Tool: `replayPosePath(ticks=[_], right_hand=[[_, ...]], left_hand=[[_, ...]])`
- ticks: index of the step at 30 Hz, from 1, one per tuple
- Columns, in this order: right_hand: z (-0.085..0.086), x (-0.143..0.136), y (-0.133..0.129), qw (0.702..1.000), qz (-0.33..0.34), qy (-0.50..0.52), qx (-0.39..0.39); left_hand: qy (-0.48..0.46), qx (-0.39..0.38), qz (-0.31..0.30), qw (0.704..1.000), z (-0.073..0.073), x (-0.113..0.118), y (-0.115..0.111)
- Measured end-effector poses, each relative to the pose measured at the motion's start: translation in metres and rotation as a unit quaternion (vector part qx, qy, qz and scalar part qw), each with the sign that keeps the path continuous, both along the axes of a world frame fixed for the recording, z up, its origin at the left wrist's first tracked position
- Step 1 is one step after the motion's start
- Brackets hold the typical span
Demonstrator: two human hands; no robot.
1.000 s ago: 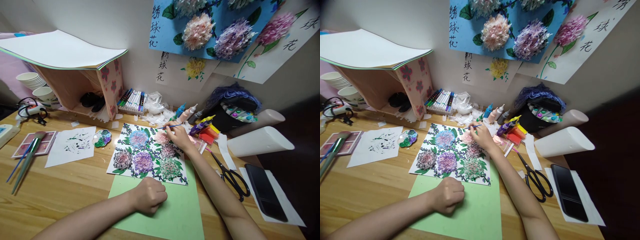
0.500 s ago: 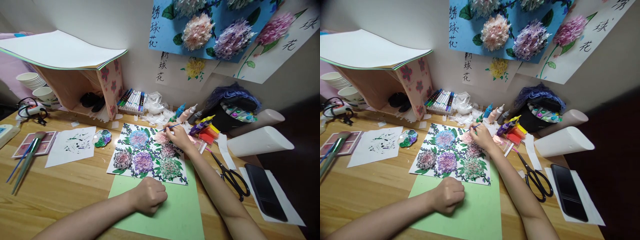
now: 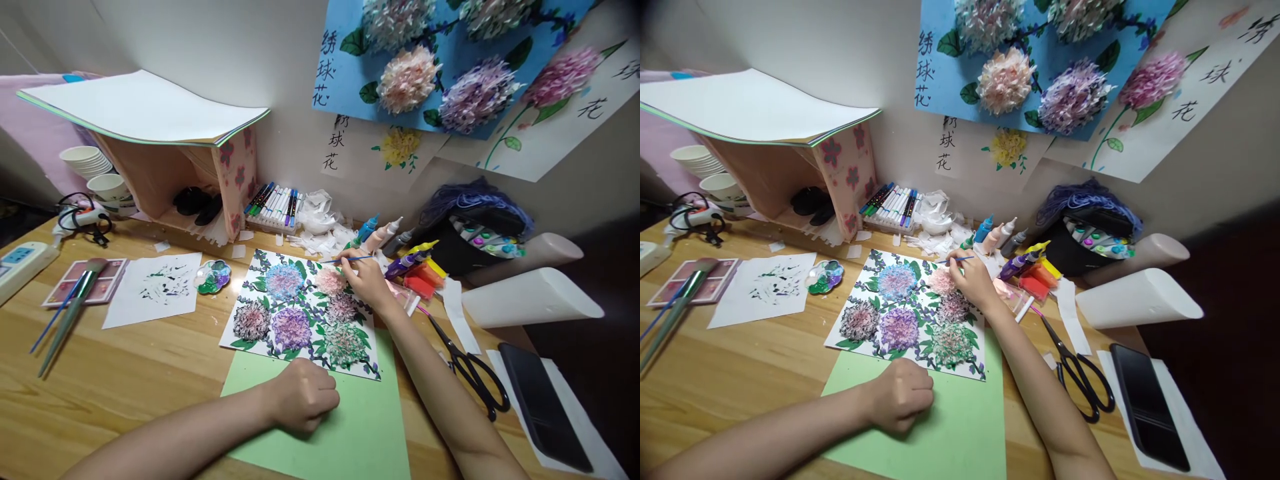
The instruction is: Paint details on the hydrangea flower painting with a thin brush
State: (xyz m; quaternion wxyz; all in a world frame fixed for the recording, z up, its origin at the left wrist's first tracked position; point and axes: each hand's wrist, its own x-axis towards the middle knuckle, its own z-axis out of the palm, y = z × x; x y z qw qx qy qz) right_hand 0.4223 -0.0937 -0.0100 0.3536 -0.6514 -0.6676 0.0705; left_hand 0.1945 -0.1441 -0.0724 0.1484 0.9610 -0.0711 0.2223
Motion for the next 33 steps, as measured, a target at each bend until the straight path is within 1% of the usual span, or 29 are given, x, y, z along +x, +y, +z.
replayPosePath(ticks=[5,8,10,12,14,16,17,19,22,24,26,29,33], right_hand=[[-0.003,-0.003,-0.001,0.999,0.018,-0.027,-0.023],[0.004,-0.003,-0.008,1.0,0.008,-0.029,-0.006],[0.015,-0.004,-0.013,1.0,-0.001,-0.013,0.024],[0.031,-0.009,-0.017,0.998,-0.009,0.012,0.058],[0.047,-0.02,-0.016,0.996,-0.004,0.047,0.07],[0.062,-0.037,-0.009,0.995,0.031,0.08,0.052],[0.066,-0.049,-0.004,0.994,0.061,0.088,0.035],[0.071,-0.076,0.01,0.988,0.129,0.08,0.001],[0.066,-0.119,0.035,0.974,0.219,0.047,-0.043],[0.058,-0.143,0.05,0.963,0.257,0.03,-0.07],[0.049,-0.162,0.062,0.955,0.281,0.013,-0.092],[0.038,-0.177,0.072,0.946,0.303,-0.008,-0.115],[0.032,-0.181,0.076,0.941,0.315,-0.018,-0.124]], left_hand=[[0.037,0.019,-0.004,0.999,0.0,0.001,-0.001],[0.039,0.011,-0.005,0.999,0.0,0.002,-0.002],[0.049,0.01,-0.009,0.999,0.0,0.002,-0.002],[0.064,0.01,-0.013,0.998,0.0,0.002,-0.002],[0.077,0.004,-0.011,0.997,0.001,0.003,-0.003],[0.089,-0.002,-0.006,0.996,0.002,0.003,-0.003],[0.095,-0.004,-0.004,0.995,0.003,0.004,-0.003],[0.108,-0.007,-0.003,0.994,0.004,0.004,-0.002],[0.125,-0.009,-0.004,0.992,0.005,0.005,-0.001],[0.133,-0.008,-0.005,0.991,0.005,0.005,0.0],[0.137,-0.007,-0.008,0.99,0.005,0.005,0.0],[0.139,-0.004,-0.013,0.99,0.007,0.005,-0.001],[0.141,-0.008,-0.017,0.99,0.009,0.005,-0.001]])
